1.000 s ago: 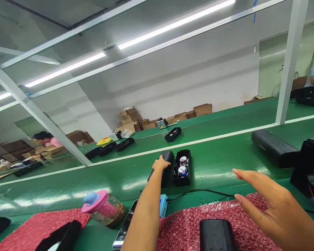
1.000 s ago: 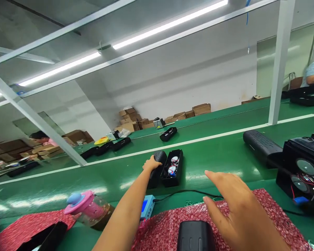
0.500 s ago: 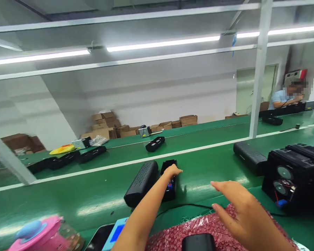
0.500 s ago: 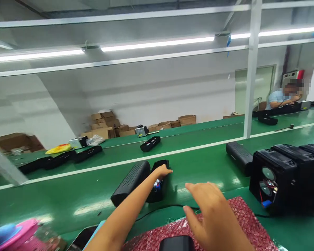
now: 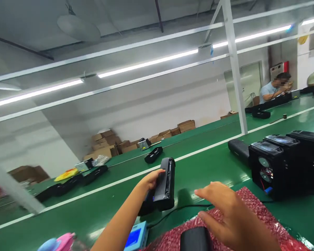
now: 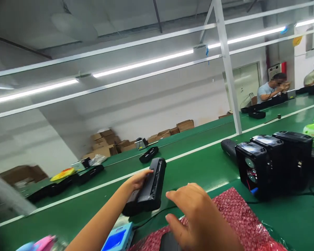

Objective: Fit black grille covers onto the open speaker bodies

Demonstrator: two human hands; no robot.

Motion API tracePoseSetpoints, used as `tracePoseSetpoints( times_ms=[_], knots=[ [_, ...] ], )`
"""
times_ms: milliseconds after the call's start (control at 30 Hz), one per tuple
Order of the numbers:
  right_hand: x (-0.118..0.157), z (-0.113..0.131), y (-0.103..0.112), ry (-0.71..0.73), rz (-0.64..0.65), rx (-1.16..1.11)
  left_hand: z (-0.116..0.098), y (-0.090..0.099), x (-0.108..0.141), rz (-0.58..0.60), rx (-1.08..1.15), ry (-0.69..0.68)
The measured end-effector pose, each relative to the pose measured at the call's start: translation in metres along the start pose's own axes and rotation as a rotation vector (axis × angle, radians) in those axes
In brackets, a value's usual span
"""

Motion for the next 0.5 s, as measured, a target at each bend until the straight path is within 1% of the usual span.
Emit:
tracePoseSetpoints(
  times_ms=[100,200,267,367,433,500],
  knots=[
    [0.005,0.015,0.015,0.069,-0.022,-0.023,0.021,0.000,0.047,0.010,0.145,0.015],
    [0.012,0.018,0.026,0.098,-0.027,-0.016,0.060,-0.005,0.107,-0.024,0.228,0.072],
    [0.017,0.016,0.030,0.116,-0.020,-0.008,0.088,-0.016,0.151,-0.017,0.254,0.098],
    [0.023,0.011,0.038,0.131,-0.032,-0.023,0.125,-0.038,0.210,0.051,0.295,0.087],
    [0.027,0.011,0.044,0.127,-0.058,-0.038,0.152,-0.053,0.238,0.112,0.374,0.137],
    [0.034,0.014,0.051,0.124,-0.101,-0.031,0.175,-0.066,0.257,0.174,0.481,0.204]
  ],
)
Point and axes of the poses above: each hand's wrist, its own x-axis away from the middle knuckle, its own y-axis out of the back of the hand, z = x × y, the point moved 9 cm from there along -x, towards the middle knuckle, and after that the axes turned 1 degree about z, right-handed, at the moved point
